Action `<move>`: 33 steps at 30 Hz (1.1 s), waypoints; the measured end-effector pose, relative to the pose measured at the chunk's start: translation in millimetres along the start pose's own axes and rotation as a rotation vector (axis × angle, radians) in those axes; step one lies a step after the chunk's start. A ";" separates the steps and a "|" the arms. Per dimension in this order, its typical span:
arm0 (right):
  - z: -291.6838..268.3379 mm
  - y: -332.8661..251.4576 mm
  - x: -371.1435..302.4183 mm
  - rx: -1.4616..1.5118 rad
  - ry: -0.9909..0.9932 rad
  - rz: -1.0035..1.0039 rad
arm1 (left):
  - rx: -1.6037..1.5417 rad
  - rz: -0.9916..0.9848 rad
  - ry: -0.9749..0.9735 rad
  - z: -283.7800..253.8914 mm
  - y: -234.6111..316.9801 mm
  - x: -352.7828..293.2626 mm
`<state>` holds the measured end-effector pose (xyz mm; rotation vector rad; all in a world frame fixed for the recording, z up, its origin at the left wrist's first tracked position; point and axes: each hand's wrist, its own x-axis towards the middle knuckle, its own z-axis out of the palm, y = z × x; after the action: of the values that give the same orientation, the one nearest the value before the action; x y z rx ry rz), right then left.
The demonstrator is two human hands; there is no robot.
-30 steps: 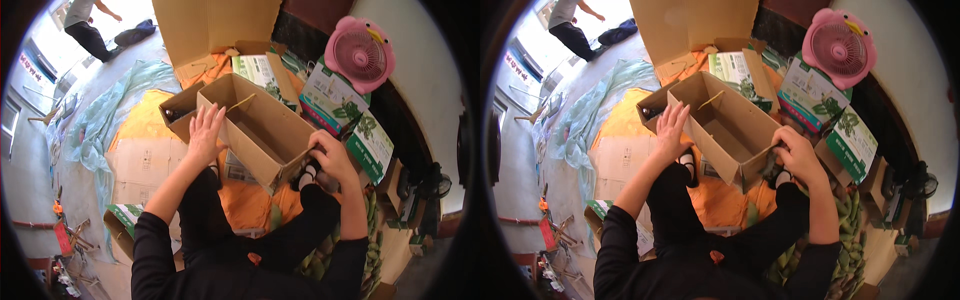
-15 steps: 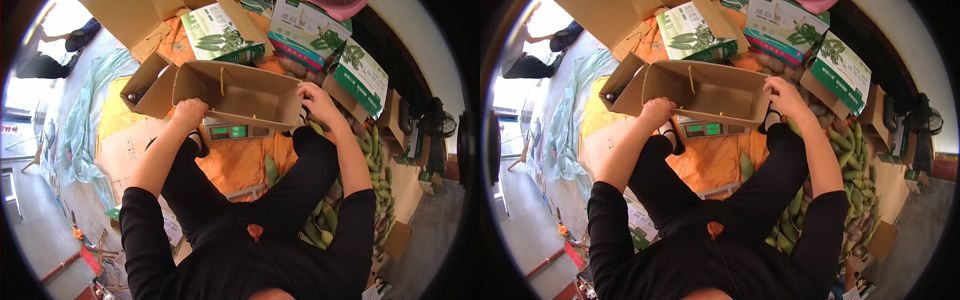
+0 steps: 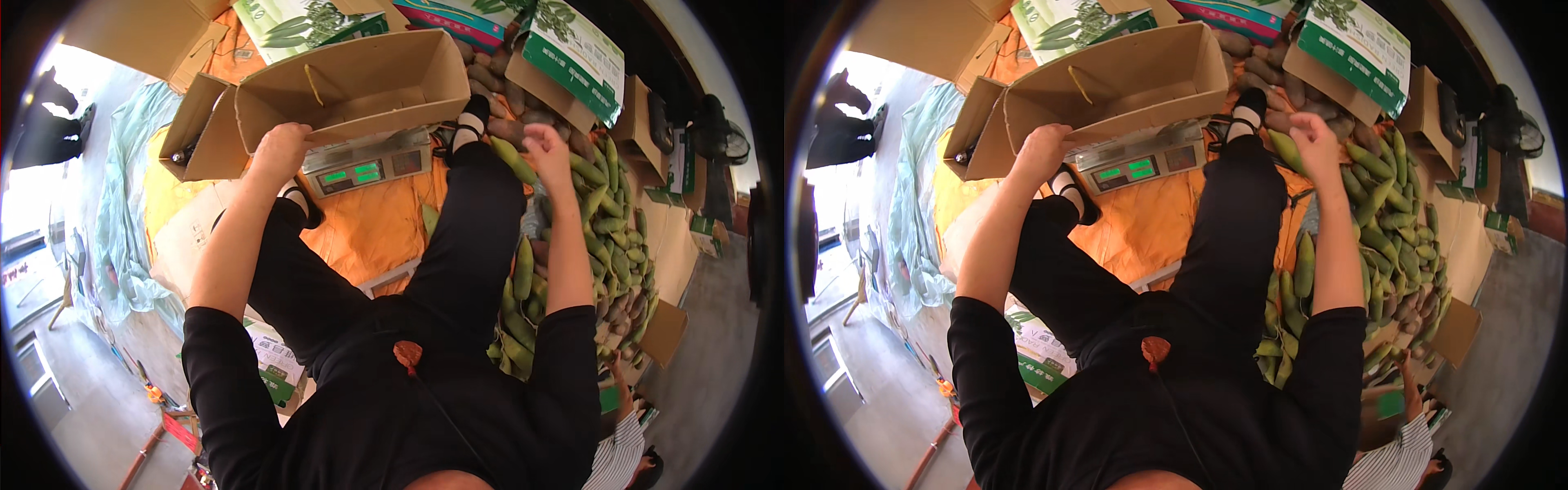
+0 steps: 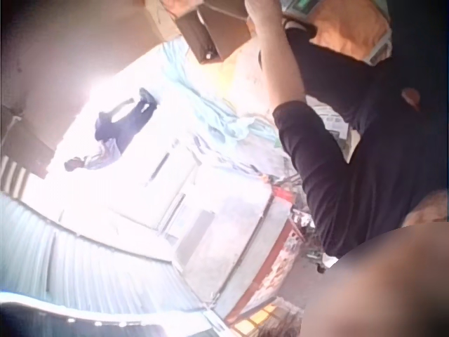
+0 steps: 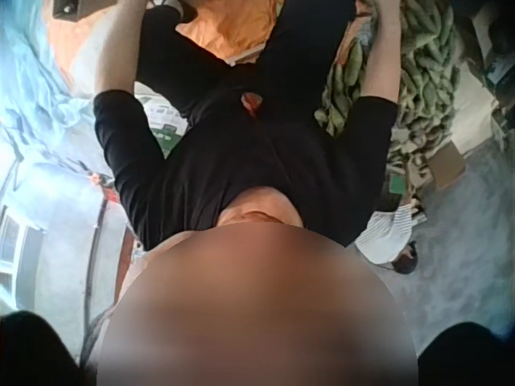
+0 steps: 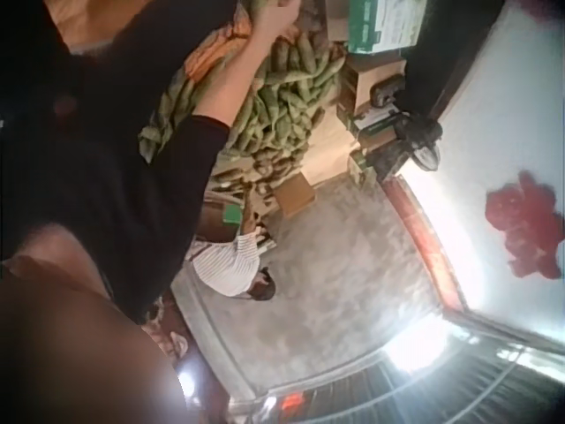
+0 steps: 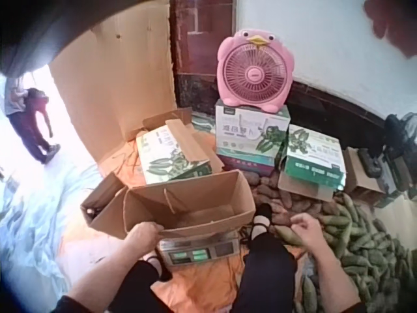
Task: Sort and weigh produce (cucumbers or similar gourds) into boxes in a factory environment.
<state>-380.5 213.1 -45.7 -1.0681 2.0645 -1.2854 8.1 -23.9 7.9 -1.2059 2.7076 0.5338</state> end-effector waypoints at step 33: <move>156.6 206.7 -146.0 0.031 -0.222 0.335 | 0.132 -0.216 0.097 -15.7 -4.4 -24.8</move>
<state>-256.7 303.0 -301.0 -0.7708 1.9463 -0.9822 28.5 -15.3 27.7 -1.4984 2.5955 0.2703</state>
